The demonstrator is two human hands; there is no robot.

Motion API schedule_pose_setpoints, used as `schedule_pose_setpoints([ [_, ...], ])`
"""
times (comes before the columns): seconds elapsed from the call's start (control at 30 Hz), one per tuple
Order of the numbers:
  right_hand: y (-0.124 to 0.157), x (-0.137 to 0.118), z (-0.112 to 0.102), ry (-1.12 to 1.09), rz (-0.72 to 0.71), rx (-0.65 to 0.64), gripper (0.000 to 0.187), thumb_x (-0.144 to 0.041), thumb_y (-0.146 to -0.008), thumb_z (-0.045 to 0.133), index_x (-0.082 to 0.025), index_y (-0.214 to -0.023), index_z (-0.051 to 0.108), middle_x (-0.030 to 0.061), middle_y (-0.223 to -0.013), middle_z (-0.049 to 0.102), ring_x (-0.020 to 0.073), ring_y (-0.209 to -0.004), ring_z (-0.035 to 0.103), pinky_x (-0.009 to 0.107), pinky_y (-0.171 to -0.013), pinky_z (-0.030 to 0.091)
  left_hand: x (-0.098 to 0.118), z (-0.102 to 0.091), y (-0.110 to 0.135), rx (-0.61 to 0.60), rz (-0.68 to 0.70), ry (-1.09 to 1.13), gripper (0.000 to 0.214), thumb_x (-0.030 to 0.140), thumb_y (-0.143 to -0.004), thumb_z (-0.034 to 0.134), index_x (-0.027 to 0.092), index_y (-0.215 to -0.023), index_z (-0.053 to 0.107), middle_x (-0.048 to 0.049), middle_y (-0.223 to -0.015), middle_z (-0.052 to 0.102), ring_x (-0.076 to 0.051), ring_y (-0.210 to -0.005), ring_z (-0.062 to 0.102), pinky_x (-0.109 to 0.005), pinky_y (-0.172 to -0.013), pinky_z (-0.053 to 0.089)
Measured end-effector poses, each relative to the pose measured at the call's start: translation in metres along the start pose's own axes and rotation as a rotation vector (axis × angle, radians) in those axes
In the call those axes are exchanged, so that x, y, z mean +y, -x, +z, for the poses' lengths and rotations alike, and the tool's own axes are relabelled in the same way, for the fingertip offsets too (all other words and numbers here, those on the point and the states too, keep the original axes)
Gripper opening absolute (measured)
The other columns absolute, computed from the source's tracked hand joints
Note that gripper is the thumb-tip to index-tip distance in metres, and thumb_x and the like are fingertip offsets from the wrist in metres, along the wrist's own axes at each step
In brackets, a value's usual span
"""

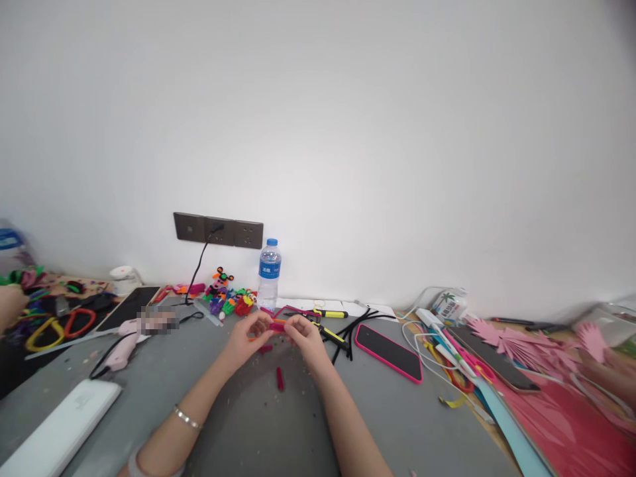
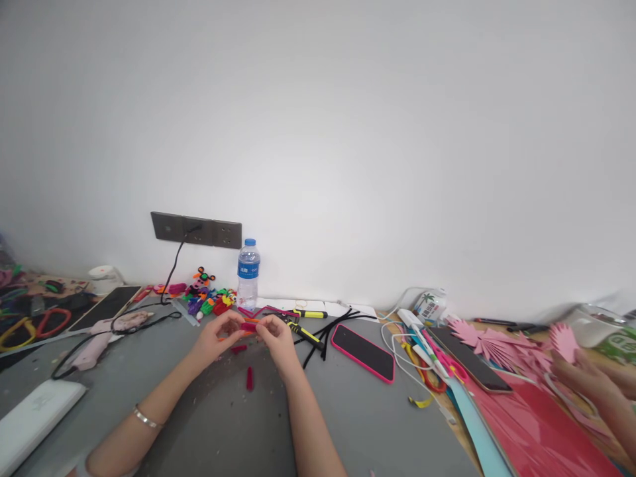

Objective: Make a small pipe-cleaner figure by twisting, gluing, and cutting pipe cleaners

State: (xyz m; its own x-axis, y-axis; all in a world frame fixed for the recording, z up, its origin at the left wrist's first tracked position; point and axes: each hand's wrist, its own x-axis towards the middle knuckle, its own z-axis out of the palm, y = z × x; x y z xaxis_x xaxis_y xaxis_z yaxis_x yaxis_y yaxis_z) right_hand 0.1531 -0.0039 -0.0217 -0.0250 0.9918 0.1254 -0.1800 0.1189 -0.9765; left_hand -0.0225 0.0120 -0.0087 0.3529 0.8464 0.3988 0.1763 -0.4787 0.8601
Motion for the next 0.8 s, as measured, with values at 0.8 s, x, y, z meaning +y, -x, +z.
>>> schedule_pose_setpoints([
  [0.8, 0.0058, -0.0049, 0.0043, 0.265, -0.287, -0.044, 0.012, -0.031, -0.078, 0.063, -0.02, -0.081, 0.057, -0.0018, -0.069, 0.054, 0.0127, -0.06, 0.05, 0.024, -0.055, 0.039, -0.002, -0.0015, -0.0025, 0.048, -0.107, 0.195, 0.021, 0.037, -0.076, 0.064, 0.018, -0.079, 0.055, 0.0013, -0.073, 0.055, -0.014, -0.068, 0.054, -0.023, -0.062, 0.044],
])
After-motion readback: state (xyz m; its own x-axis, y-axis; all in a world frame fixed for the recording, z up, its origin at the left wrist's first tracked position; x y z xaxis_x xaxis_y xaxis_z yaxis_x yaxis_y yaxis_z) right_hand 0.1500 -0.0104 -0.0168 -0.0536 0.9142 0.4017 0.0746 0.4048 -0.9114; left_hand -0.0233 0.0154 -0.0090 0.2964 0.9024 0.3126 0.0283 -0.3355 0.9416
